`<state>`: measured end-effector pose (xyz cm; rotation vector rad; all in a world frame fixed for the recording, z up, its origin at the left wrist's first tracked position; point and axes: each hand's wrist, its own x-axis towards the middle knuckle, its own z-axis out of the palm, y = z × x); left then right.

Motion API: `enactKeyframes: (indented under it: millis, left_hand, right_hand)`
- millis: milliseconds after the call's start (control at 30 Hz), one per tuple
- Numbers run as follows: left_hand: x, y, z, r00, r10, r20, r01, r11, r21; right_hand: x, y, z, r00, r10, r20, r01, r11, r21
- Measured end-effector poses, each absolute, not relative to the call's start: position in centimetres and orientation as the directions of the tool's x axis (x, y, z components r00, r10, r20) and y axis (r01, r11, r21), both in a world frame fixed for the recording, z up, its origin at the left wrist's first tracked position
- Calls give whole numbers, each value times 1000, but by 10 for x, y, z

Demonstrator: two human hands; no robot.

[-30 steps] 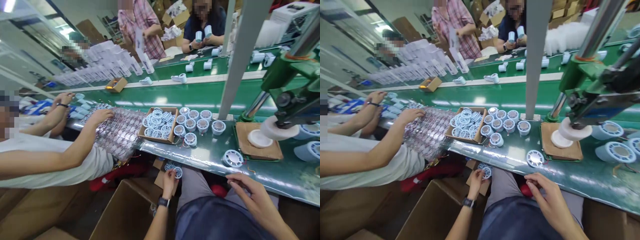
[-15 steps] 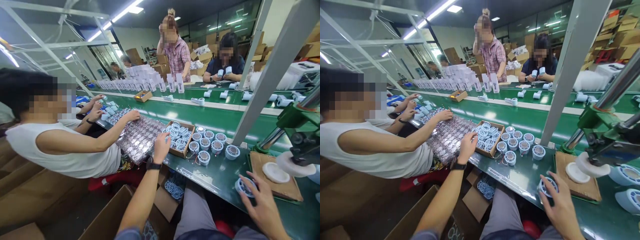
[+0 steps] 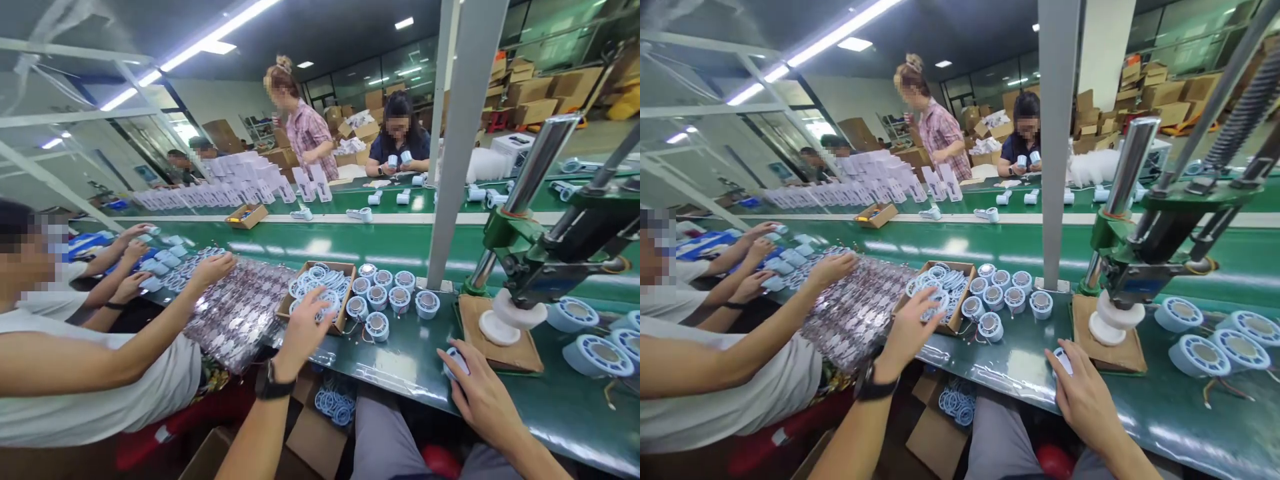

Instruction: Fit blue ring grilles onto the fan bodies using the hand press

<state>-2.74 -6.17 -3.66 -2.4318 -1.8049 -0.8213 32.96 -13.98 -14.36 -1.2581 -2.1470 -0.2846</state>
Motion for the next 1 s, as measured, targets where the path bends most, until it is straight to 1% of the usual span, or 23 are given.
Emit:
enactKeyframes:
  millis: [33, 67, 133, 167, 200, 233, 267, 300, 333, 367, 400, 433, 467, 533, 633, 700, 833, 1000]
  left_hand:
    - [-15, -85, -41, 265, 871, 413, 858, -409, 312]
    - [-1, -107, -46, 339, 820, 461, 779, -519, 351]
    - [26, -146, -55, 391, 762, 516, 644, -627, 438]
    - [39, -161, -59, 388, 749, 537, 590, -650, 479]
    - [51, -173, -62, 375, 748, 548, 549, -656, 518]
    - [62, -181, -64, 363, 748, 556, 512, -659, 552]
    - [71, -186, -65, 360, 745, 561, 474, -664, 578]
    - [78, -188, -64, 364, 739, 568, 437, -673, 597]
    - [85, -189, -63, 372, 728, 576, 400, -685, 609]
    - [90, -188, -61, 379, 717, 585, 365, -697, 617]
    - [94, -187, -59, 384, 708, 593, 335, -705, 625]
    - [97, -187, -57, 389, 710, 588, 312, -702, 641]
    - [100, -186, -55, 385, 725, 571, 296, -683, 668]
    - [104, -187, -53, 377, 779, 501, 274, -610, 744]
    - [108, -191, -56, 371, 846, 383, 257, -490, 833]
    - [110, -195, -59, 329, 872, 363, 219, -445, 869]
    - [113, -199, -64, 235, 915, 327, 58, -349, 935]
    - [120, -200, -62, 222, 950, 219, -136, -192, 972]
  right_hand:
    - [328, -140, -141, -354, 724, 592, 852, 511, -116]
    - [327, -141, -137, -350, 746, 567, 860, 496, -122]
    - [326, -149, -126, -301, 797, 524, 874, 450, -182]
    - [325, -156, -119, -244, 825, 510, 877, 412, -246]
    - [324, -164, -111, -166, 849, 502, 866, 369, -337]
    - [321, -174, -102, -78, 871, 485, 827, 328, -457]
    - [318, -183, -93, -4, 900, 436, 741, 295, -603]
    - [313, -193, -85, 31, 937, 348, 595, 263, -759]
    - [308, -202, -77, 9, 973, 232, 394, 209, -895]
    - [302, -210, -71, -63, 992, 113, 169, 122, -978]
    - [297, -215, -66, -156, 988, 20, -37, 14, -999]
    - [293, -219, -62, -231, 972, -43, -194, -90, -977]
    - [289, -221, -61, -273, 958, -83, -298, -167, -940]
    - [286, -222, -60, -274, 951, -141, -394, -245, -886]
    - [288, -222, -61, -256, 950, -181, -429, -280, -859]
    - [291, -222, -61, -247, 951, -188, -434, -282, -856]
    - [293, -225, -60, -231, 954, -190, -413, -273, -869]
    - [288, -226, -58, -243, 955, -170, -431, -263, -863]
